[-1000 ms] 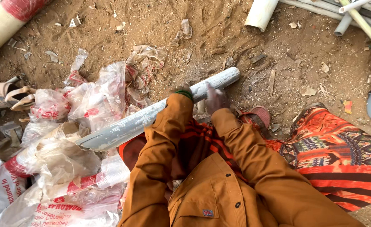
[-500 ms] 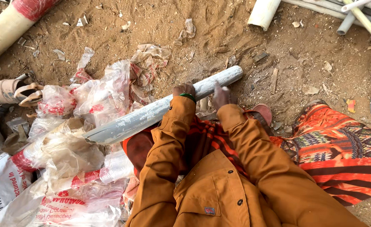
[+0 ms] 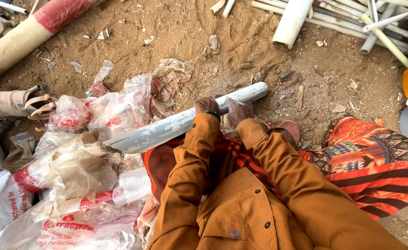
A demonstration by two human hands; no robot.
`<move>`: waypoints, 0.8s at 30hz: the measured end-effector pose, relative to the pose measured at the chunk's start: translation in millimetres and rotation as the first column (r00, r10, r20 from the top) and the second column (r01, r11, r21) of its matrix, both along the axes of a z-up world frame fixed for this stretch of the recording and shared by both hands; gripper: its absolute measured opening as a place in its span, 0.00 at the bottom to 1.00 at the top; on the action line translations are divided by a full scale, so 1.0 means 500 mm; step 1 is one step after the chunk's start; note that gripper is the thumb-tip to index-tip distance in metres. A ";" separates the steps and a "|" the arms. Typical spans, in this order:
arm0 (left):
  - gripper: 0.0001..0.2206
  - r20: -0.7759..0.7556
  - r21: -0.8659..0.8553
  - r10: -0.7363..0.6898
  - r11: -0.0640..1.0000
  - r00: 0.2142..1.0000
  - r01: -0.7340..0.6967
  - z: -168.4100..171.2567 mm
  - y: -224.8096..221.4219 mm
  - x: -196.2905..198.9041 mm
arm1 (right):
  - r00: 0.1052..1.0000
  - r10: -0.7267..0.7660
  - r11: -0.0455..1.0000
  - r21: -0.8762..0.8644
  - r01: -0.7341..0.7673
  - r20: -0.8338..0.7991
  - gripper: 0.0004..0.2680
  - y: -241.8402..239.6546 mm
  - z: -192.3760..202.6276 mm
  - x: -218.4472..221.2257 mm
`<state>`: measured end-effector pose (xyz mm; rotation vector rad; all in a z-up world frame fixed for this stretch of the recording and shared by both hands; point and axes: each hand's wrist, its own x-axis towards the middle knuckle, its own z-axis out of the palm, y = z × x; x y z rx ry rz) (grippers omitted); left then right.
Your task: The person rubs a white substance onto the exterior of a grey PVC pipe with their hands, covering the length and the open end of the pipe while seated on the ground.
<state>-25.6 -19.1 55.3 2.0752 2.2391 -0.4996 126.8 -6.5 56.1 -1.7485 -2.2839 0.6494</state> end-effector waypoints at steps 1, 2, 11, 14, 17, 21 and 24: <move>0.12 0.023 -0.001 0.016 1.000 1.000 -0.016 -0.012 -0.005 0.005 | 0.996 0.050 0.999 0.001 -0.050 0.075 0.18 -0.009 0.008 0.006; 0.12 0.045 -0.003 0.032 0.999 0.998 -0.032 -0.024 -0.011 0.011 | 0.997 0.011 0.998 -0.055 -0.007 0.079 0.17 -0.018 0.016 0.011; 0.27 0.058 -0.090 -0.011 0.996 0.998 0.016 -0.014 -0.025 0.022 | 0.999 0.037 0.992 -0.121 -0.037 -0.010 0.17 -0.035 0.039 0.014; 0.09 -0.031 0.108 -0.074 0.991 0.997 0.077 -0.012 -0.022 0.019 | 0.880 -0.448 0.802 -0.505 0.319 -0.156 0.17 0.004 0.042 0.029; 0.08 0.009 0.112 -0.060 0.992 0.998 0.059 -0.011 -0.024 0.023 | 0.763 -0.618 0.643 -0.681 0.351 -0.191 0.17 0.022 0.063 0.037; 0.16 -0.016 0.040 -0.076 0.996 0.997 0.076 0.009 -0.029 0.025 | 0.788 -0.564 0.675 -0.688 0.268 -0.246 0.18 -0.006 0.089 0.011; 0.23 -0.011 -0.051 -0.104 0.993 0.994 0.104 0.019 -0.033 0.019 | 0.825 -0.369 0.845 -0.524 0.106 -0.427 0.16 -0.032 0.085 -0.013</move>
